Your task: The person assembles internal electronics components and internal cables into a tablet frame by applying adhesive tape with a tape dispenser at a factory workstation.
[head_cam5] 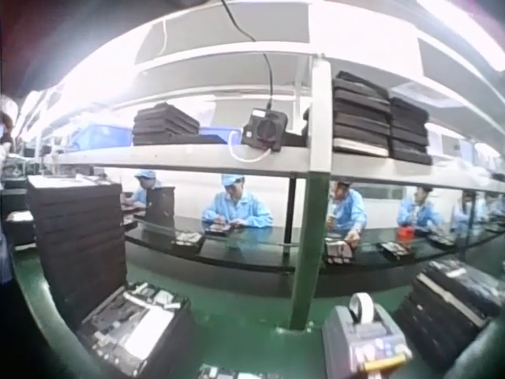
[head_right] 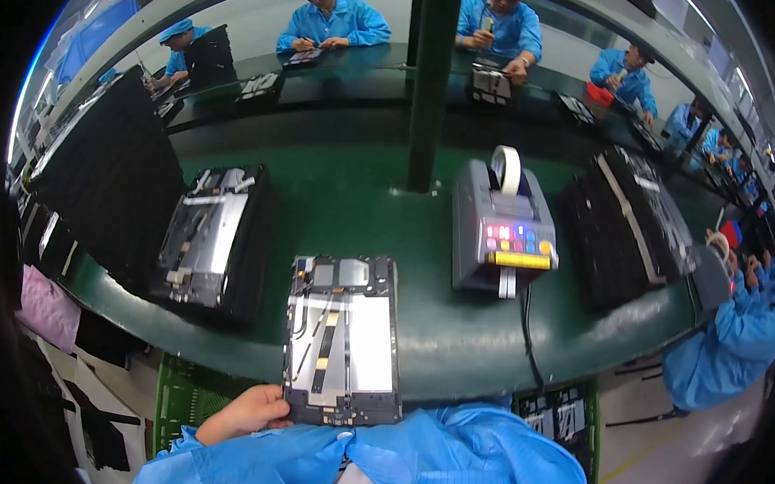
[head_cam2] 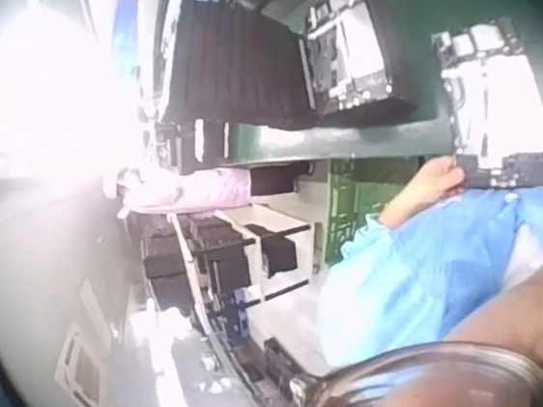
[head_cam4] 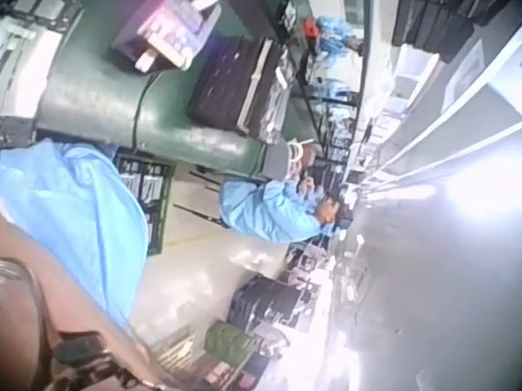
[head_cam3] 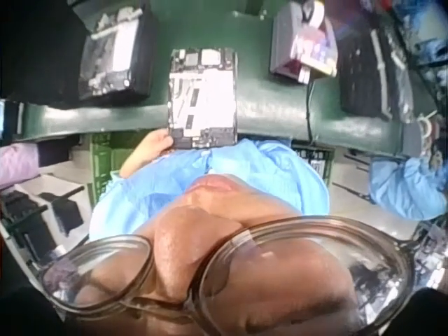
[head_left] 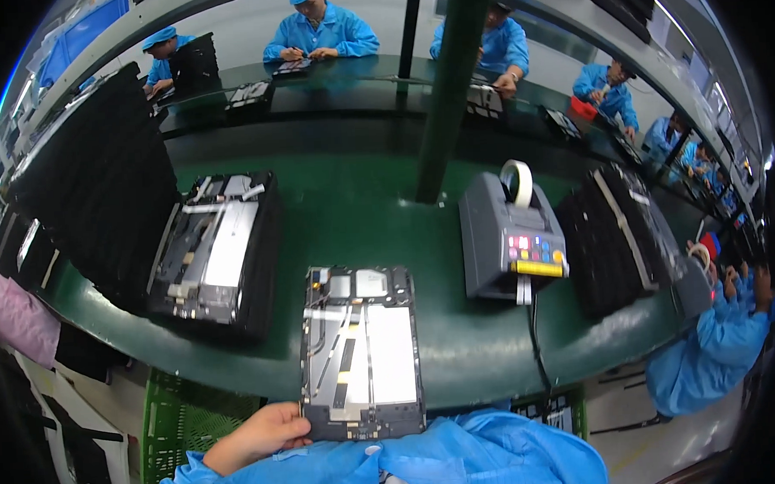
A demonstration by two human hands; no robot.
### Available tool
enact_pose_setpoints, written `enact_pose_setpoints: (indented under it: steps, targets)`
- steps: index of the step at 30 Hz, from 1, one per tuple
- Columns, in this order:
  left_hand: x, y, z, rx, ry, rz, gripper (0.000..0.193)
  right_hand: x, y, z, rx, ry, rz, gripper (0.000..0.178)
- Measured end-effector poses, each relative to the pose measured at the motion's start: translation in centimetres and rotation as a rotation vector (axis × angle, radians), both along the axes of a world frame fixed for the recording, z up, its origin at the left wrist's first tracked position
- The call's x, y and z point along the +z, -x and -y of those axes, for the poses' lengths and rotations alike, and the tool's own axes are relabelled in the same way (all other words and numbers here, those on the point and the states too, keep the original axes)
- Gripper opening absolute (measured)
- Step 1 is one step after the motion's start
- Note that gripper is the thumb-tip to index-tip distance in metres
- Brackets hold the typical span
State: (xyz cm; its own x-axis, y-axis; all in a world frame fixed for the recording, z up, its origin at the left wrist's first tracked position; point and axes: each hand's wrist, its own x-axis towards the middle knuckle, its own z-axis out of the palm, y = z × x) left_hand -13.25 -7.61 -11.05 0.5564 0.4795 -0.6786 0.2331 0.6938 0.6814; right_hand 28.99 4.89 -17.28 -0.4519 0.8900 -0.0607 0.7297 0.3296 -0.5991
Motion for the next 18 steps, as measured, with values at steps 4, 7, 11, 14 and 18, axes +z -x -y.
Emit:
enact_pose_setpoints:
  steps: [4,7,11,14,18]
  targets:
    - [0.2,-0.9,0.8,0.138,0.097,0.036,0.028,1.7,-0.3,-1.7,0.026,0.002,-0.021,0.036]
    - [-0.8,-1.7,2.1,0.316,0.065,0.055,0.025,0.3,0.4,0.5,0.018,0.020,-0.051,0.036]
    - [-0.6,-2.3,0.6,0.182,-0.199,0.007,0.022,-5.0,2.5,5.4,-0.043,0.038,-0.096,0.036]
    - [-1.3,-2.7,0.9,0.191,-0.241,0.082,0.025,-6.0,4.6,9.6,-0.097,0.052,-0.139,0.036]
    - [-0.9,-3.3,1.3,0.291,-0.242,0.059,0.030,-7.3,4.6,12.8,-0.166,0.074,-0.167,0.037]
